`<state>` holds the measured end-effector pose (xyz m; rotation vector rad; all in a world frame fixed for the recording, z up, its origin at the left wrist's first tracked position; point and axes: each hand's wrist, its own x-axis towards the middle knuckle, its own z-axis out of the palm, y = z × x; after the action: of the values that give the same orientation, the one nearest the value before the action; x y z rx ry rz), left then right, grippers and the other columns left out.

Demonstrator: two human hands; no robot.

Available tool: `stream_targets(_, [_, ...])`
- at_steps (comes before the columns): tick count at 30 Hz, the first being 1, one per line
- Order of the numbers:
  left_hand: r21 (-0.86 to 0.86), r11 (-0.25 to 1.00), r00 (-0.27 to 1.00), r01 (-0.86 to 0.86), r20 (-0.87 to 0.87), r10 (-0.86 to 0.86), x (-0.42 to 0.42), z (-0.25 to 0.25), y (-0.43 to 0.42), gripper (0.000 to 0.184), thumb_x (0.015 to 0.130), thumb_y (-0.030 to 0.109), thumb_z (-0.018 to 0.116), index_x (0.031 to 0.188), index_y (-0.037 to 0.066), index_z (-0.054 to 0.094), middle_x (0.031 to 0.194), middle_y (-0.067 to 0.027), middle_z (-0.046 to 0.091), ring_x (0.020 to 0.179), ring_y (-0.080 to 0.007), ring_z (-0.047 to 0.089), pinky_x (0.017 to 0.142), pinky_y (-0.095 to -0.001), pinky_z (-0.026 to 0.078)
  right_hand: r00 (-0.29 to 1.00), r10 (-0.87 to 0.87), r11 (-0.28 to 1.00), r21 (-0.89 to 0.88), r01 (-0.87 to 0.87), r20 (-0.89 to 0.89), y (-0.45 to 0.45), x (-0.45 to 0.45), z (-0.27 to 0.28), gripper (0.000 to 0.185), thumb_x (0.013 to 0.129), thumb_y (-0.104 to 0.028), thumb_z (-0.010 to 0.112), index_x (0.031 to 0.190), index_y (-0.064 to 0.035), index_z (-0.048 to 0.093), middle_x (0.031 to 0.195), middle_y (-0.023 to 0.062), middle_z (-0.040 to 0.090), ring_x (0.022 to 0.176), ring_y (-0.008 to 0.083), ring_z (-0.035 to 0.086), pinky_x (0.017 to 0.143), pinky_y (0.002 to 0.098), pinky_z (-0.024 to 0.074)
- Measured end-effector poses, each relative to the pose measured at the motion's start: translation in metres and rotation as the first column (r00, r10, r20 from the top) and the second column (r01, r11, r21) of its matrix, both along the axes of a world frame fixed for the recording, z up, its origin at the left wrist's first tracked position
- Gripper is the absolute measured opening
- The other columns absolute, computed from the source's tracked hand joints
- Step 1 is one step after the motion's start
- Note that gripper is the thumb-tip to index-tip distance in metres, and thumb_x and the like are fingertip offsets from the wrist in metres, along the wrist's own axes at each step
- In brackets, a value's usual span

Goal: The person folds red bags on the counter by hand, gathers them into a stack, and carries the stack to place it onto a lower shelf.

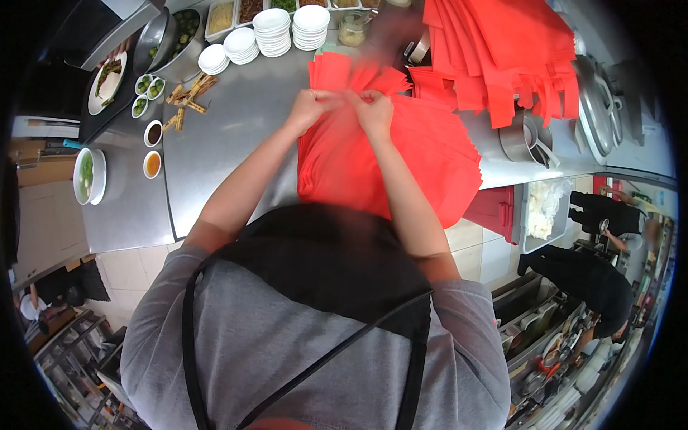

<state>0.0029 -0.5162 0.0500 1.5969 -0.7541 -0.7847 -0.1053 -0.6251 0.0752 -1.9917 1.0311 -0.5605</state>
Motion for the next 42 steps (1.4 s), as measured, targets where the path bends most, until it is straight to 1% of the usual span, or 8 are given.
stream_targets(1, [-0.035, 0.999, 1.000, -0.015, 0.004, 0.015, 0.000, -0.004, -0.001, 0.023, 0.074, 0.012, 0.065, 0.092, -0.001, 0.065, 0.088, -0.0068, 0.065, 0.079, -0.0097, 0.058, 0.074, -0.0239, 0.045, 1.000, 0.000, 1.000, -0.001, 0.000, 0.000, -0.004, -0.001, -0.007, 0.025, 0.071, -0.024, 0.068, 0.071, 0.0002, 0.063, 0.061, 0.0066, 0.059, 0.056, 0.0114, 0.053, 0.056, 0.0258, 0.0423])
stream_targets(3, [-0.021, 0.999, 0.999, -0.032, 0.028, 0.033, -0.001, -0.002, -0.002, 0.025, 0.073, 0.013, 0.067, 0.093, -0.001, 0.065, 0.089, -0.0070, 0.065, 0.080, -0.0100, 0.058, 0.075, -0.0242, 0.045, 0.997, -0.022, 0.983, 0.182, 0.009, 0.071, -0.008, -0.001, -0.014, 0.023, 0.070, -0.021, 0.069, 0.067, -0.0003, 0.061, 0.058, 0.0009, 0.054, 0.053, 0.0080, 0.046, 0.051, 0.0246, 0.0377])
stream_targets(6, [0.005, 0.999, 0.998, -0.049, 0.031, 0.049, -0.001, 0.002, -0.002, 0.029, 0.071, 0.015, 0.069, 0.094, -0.001, 0.064, 0.092, -0.0073, 0.064, 0.082, -0.0106, 0.058, 0.076, -0.0247, 0.045, 0.993, -0.047, 0.980, 0.200, 0.024, 0.107, -0.009, 0.001, -0.019, 0.020, 0.069, -0.018, 0.069, 0.066, -0.0008, 0.059, 0.057, -0.0024, 0.050, 0.053, 0.0058, 0.041, 0.049, 0.0236, 0.0339])
stream_targets(15, [0.017, 1.000, 0.998, -0.004, -0.067, 0.005, 0.004, -0.002, -0.005, 0.033, 0.071, 0.017, 0.070, 0.097, -0.001, 0.063, 0.093, -0.0084, 0.064, 0.083, -0.0113, 0.058, 0.078, -0.0248, 0.044, 0.986, -0.058, 0.927, 0.375, -0.004, 0.154, -0.011, 0.001, -0.019, 0.020, 0.070, -0.015, 0.071, 0.074, 0.0008, 0.060, 0.069, -0.0007, 0.055, 0.061, 0.0068, 0.046, 0.056, 0.0212, 0.0368])
stream_targets(23, [0.017, 1.000, 0.995, -0.002, -0.096, 0.003, 0.005, -0.002, -0.007, 0.030, 0.073, 0.017, 0.068, 0.096, -0.002, 0.063, 0.091, -0.0079, 0.064, 0.081, -0.0108, 0.058, 0.076, -0.0242, 0.045, 0.985, -0.064, 0.908, 0.418, -0.008, 0.158, -0.009, 0.002, -0.011, 0.019, 0.070, -0.013, 0.071, 0.074, 0.0005, 0.060, 0.070, -0.0002, 0.056, 0.063, 0.0067, 0.047, 0.057, 0.0209, 0.0369])
stream_targets(26, [0.014, 1.000, 0.998, 0.003, -0.069, -0.002, 0.005, -0.001, -0.008, 0.030, 0.073, 0.019, 0.068, 0.095, -0.002, 0.064, 0.090, -0.0080, 0.064, 0.080, -0.0106, 0.058, 0.074, -0.0242, 0.045, 0.986, -0.065, 0.907, 0.420, -0.007, 0.156, -0.008, 0.002, -0.010, 0.018, 0.070, -0.013, 0.071, 0.073, -0.0005, 0.059, 0.069, -0.0008, 0.055, 0.062, 0.0063, 0.046, 0.056, 0.0207, 0.0367])
stream_targets(31, [0.040, 0.999, 0.993, 0.011, 0.117, -0.016, 0.005, 0.001, -0.010, 0.030, 0.073, 0.022, 0.067, 0.091, -0.002, 0.065, 0.084, -0.0087, 0.065, 0.076, -0.0098, 0.059, 0.072, -0.0237, 0.045, 0.985, -0.064, 0.906, 0.423, -0.010, 0.160, -0.010, 0.002, -0.014, 0.016, 0.070, -0.012, 0.071, 0.072, -0.0015, 0.059, 0.068, -0.0017, 0.054, 0.062, 0.0057, 0.046, 0.056, 0.0206, 0.0364])
stream_targets(42, [0.081, 0.997, 0.988, 0.006, 0.156, -0.018, 0.005, 0.003, -0.014, 0.025, 0.077, 0.020, 0.062, 0.089, -0.002, 0.065, 0.081, -0.0079, 0.066, 0.073, -0.0083, 0.058, 0.069, -0.0243, 0.046, 0.983, -0.083, 0.908, 0.418, 0.007, 0.165, -0.009, 0.002, -0.014, 0.015, 0.070, -0.011, 0.071, 0.073, -0.0009, 0.060, 0.069, -0.0007, 0.056, 0.060, 0.0063, 0.047, 0.055, 0.0206, 0.0375])
